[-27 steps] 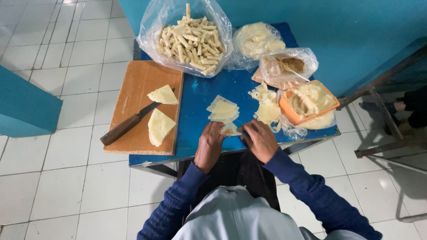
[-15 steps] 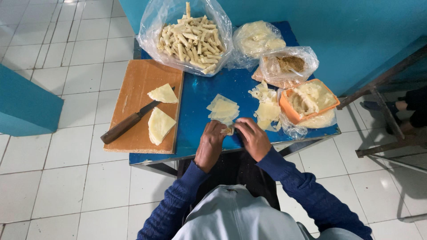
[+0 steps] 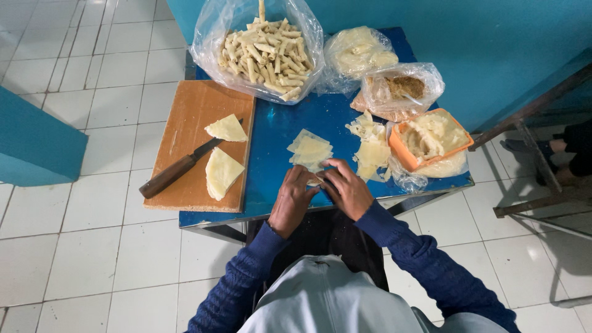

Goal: The person sits at a small table and prepares filled dough pieces. They take flat pieces of dough, spoon brown powder from a plastic bag onto them, fold the dough over the filling, and set the filled pieces on the table next to a bag of finished dough sticks.

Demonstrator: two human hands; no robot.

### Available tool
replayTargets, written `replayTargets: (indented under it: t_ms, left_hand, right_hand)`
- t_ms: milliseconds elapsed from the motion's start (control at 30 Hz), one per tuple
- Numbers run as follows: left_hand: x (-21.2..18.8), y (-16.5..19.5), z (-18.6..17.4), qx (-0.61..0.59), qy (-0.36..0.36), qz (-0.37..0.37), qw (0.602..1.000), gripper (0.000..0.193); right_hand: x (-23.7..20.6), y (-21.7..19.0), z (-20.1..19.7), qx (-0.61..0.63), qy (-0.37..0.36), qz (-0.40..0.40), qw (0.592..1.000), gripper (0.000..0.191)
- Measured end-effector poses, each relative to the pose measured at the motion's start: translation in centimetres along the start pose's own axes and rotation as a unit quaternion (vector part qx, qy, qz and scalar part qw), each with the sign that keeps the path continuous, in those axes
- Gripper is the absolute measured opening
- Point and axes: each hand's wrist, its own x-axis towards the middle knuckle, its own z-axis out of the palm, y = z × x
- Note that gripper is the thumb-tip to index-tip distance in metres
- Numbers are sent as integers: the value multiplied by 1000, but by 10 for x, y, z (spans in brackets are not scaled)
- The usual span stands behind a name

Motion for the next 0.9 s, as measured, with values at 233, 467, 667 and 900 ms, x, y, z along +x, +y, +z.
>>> replayTargets:
  t_ms: [233,467,667,900]
  left_hand:
    - [6,-9,0,36,11,37,999,8]
    - [22,-24,5,22,-5,18,1000,6]
    - [22,-27,-2,14,-35,78,996,6]
    - [17,-24,0,-56,-46,13,997,14]
  right_hand:
    - [2,12,14,27,41,26,998,11]
    - [13,14,14,56,25,71,996,14]
    - [10,3,3,20,20,10,1000,8]
    - [7,-4,-3,-9,23,-21,999,13]
